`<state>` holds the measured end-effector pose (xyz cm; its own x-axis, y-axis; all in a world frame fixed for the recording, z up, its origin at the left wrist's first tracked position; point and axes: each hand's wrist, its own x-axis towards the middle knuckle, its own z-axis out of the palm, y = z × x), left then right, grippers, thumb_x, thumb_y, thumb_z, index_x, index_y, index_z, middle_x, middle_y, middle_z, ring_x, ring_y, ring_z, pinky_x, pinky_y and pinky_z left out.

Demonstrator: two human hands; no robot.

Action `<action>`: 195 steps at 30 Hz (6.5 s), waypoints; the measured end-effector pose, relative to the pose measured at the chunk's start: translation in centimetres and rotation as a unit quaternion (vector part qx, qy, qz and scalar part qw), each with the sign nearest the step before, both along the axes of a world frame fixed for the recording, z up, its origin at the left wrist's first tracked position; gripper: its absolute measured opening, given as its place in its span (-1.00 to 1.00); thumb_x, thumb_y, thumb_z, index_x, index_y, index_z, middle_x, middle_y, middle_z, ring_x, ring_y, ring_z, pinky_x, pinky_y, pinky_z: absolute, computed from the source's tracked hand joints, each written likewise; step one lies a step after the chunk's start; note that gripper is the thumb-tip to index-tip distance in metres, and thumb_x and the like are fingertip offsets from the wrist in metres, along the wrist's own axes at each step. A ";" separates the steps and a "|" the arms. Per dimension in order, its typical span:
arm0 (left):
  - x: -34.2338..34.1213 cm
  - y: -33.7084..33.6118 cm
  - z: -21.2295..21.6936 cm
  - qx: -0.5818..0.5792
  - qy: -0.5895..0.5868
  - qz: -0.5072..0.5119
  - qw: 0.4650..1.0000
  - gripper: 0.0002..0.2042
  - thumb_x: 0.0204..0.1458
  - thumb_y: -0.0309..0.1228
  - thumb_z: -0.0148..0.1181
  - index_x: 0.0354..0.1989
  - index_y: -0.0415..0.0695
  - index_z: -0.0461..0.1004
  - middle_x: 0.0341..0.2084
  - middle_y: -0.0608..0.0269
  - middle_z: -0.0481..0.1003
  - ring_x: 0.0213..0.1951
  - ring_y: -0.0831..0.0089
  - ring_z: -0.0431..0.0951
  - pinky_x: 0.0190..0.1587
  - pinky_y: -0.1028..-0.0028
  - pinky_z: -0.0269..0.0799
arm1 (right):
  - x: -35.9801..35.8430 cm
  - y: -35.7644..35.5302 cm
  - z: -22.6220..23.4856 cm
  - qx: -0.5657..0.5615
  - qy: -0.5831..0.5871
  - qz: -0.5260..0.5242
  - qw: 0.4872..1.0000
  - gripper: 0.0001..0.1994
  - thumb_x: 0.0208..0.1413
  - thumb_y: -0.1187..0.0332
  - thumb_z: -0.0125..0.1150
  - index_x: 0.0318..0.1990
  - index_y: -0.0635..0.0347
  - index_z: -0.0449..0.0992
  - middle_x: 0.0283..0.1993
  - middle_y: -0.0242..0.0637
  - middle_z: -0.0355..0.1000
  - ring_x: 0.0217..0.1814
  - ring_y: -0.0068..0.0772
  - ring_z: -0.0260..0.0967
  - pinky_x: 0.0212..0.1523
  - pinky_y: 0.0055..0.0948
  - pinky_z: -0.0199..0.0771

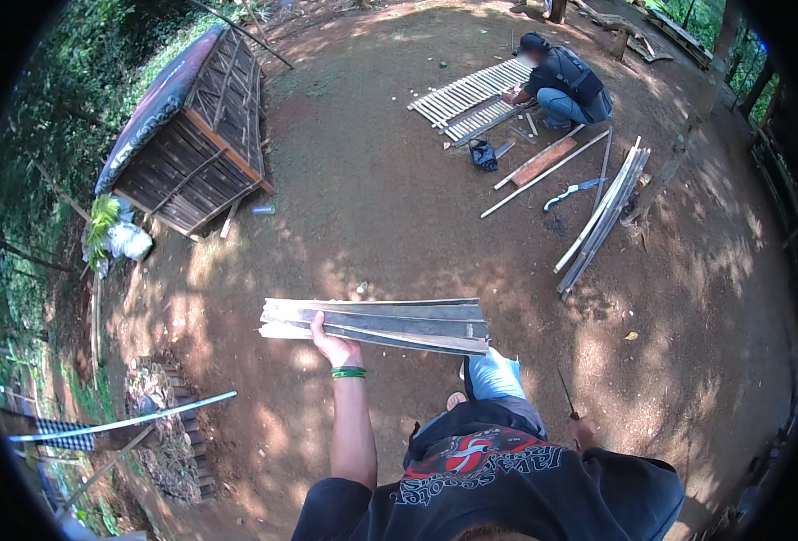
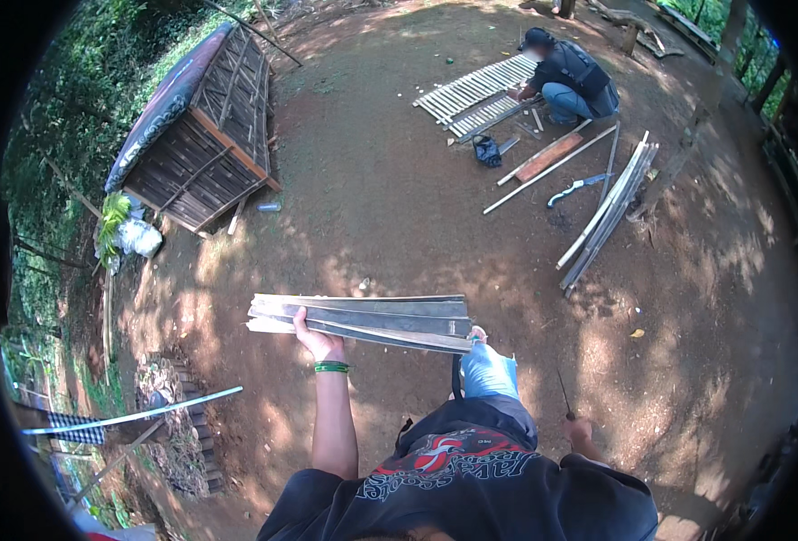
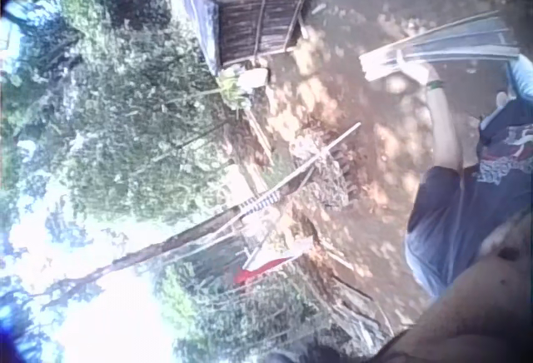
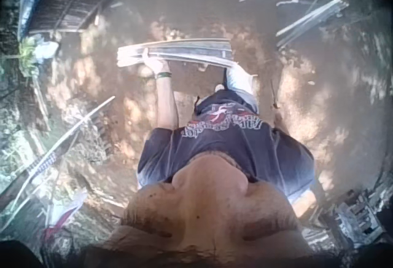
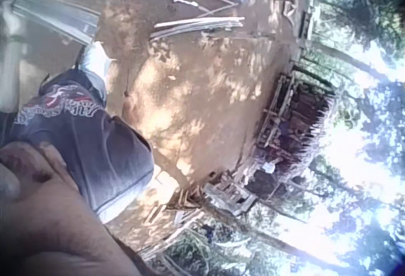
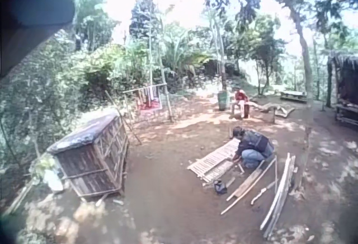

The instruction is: The person sits on the ground and uses a machete to shave and shape a long, thin piece of bamboo. They hold the bamboo with one hand and repeatedly strike it with the machete to smooth the surface and create a tapered point.

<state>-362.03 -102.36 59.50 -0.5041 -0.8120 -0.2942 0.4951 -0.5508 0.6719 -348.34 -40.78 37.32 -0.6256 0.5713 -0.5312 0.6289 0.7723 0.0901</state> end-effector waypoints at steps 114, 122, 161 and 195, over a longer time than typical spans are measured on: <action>-172.4 -39.8 -88.4 -0.075 -0.376 -0.476 0.791 -0.79 0.36 -0.27 -0.13 -0.09 -0.18 0.24 -0.33 0.13 0.37 -0.36 0.33 0.45 -0.33 0.36 0.58 | -150.5 -89.9 -34.5 -0.325 0.308 -0.765 0.463 -0.68 0.28 0.24 0.15 -0.49 0.09 0.24 -0.68 -0.52 0.11 -0.69 -0.64 0.05 -0.63 -0.55 0.12; -173.5 -39.7 -90.1 -0.087 -0.404 -0.483 0.772 -0.69 0.37 -0.24 -0.17 0.13 -0.17 0.11 -0.08 -0.10 0.34 -0.09 0.07 0.47 -0.13 0.21 0.57 | -151.1 -89.7 -34.7 -0.307 0.289 -0.771 0.477 -0.66 0.29 0.23 0.14 -0.50 0.09 0.23 -0.68 -0.52 0.10 -0.69 -0.64 0.03 -0.62 -0.55 0.11; -169.9 -42.1 -89.7 -0.047 -0.458 -0.478 0.748 -0.72 0.35 -0.29 -0.12 0.08 -0.22 0.22 -0.23 -0.02 0.39 -0.29 0.19 0.46 -0.32 0.28 0.52 | -151.1 -88.4 -34.5 -0.337 0.287 -0.784 0.436 -0.67 0.29 0.23 0.14 -0.48 0.08 0.21 -0.66 -0.52 0.09 -0.67 -0.63 0.03 -0.62 -0.55 0.11; -159.1 -36.0 -78.9 -0.762 -0.135 -0.583 -0.249 0.34 -0.37 0.10 0.53 0.50 0.17 -0.43 0.49 0.03 -0.32 0.48 -0.05 -0.25 0.40 -0.16 -0.17 | -148.0 -87.8 -32.8 -0.355 0.310 -0.770 0.430 -0.73 0.28 0.26 0.15 -0.42 0.11 0.27 -0.65 -0.52 0.12 -0.67 -0.63 0.07 -0.62 -0.54 0.17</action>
